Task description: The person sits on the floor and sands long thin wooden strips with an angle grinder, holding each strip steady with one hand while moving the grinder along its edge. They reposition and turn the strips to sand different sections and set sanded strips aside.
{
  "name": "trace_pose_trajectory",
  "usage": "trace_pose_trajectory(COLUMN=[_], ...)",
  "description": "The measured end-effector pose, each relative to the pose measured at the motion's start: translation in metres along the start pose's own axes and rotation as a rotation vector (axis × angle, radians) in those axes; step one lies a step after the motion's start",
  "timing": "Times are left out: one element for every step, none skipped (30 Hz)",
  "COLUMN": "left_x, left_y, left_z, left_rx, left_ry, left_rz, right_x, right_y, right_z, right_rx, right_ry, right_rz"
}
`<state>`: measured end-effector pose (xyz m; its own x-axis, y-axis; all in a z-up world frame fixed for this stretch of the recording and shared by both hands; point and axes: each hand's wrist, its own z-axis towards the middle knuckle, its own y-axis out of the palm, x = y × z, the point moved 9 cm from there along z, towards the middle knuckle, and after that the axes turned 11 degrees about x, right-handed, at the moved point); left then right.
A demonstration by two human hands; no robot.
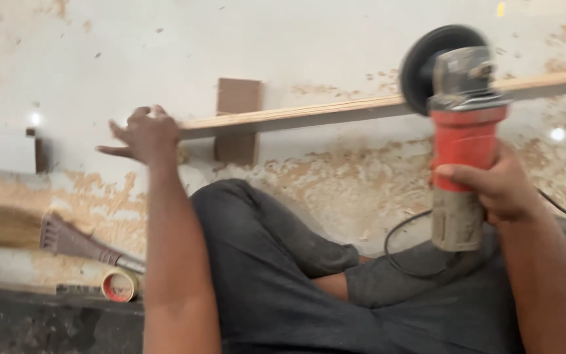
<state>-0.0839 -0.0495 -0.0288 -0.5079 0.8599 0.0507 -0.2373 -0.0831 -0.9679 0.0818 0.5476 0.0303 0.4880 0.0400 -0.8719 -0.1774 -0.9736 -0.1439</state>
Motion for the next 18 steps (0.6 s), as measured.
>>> trace_pose_trajectory(left_x=[0.001,0.001,0.002,-0.010,-0.010,-0.010,-0.010,-0.006,0.000,0.000,0.000,0.001,0.000,-0.001,-0.001,-0.002,-0.003,-0.004], left_y=[-0.002,-0.006,-0.008,0.004,0.014,0.024,0.019,0.013,0.010,0.005,-0.001,-0.007,-0.004,-0.003,-0.002,0.004,0.007,0.009], left_z=[-0.006,-0.011,-0.017,-0.021,-0.017,-0.014,-0.012,-0.011,-0.014,-0.014,-0.015,-0.016,-0.015,-0.014,-0.013,-0.012,-0.012,-0.012], left_rx=[-0.002,0.017,0.035,0.032,0.036,0.039,0.046,0.062,0.066,0.059,0.066,0.074,0.073,0.081,0.090,0.089,0.104,0.119], left_ry=[-0.020,-0.099,-0.175,-0.192,-0.151,-0.109,-0.122,-0.097,-0.065,-0.072,-0.088,-0.104,-0.117,-0.117,-0.119,-0.134,-0.121,-0.108], left_rz=[0.011,-0.162,-0.337,-0.329,-0.330,-0.331,-0.336,-0.355,-0.373,-0.376,-0.421,-0.465,-0.473,-0.478,-0.483,-0.489,-0.486,-0.483], right_x=[-0.009,-0.012,-0.015,-0.019,-0.020,-0.022,-0.026,-0.028,-0.025,-0.028,-0.032,-0.036,-0.033,-0.029,-0.025,-0.027,-0.023,-0.020], right_y=[0.028,0.059,0.088,0.116,0.141,0.165,0.183,0.205,0.222,0.234,0.246,0.258,0.259,0.259,0.258,0.255,0.248,0.240], right_z=[0.002,0.003,-0.001,-0.003,0.000,0.001,0.005,0.009,0.007,0.008,0.007,0.007,0.008,0.009,0.011,0.012,0.012,0.012], right_rx=[-0.021,-0.071,-0.115,-0.130,-0.134,-0.136,-0.142,-0.193,-0.236,-0.236,-0.259,-0.283,-0.283,-0.276,-0.270,-0.272,-0.223,-0.173], right_ry=[0.003,0.060,0.119,0.124,0.168,0.210,0.200,0.191,0.196,0.200,0.189,0.179,0.175,0.202,0.229,0.225,0.268,0.310], right_rz=[-0.009,-0.020,-0.034,-0.045,-0.144,-0.243,-0.253,-0.289,-0.324,-0.333,-0.327,-0.321,-0.336,-0.322,-0.309,-0.325,-0.355,-0.385])
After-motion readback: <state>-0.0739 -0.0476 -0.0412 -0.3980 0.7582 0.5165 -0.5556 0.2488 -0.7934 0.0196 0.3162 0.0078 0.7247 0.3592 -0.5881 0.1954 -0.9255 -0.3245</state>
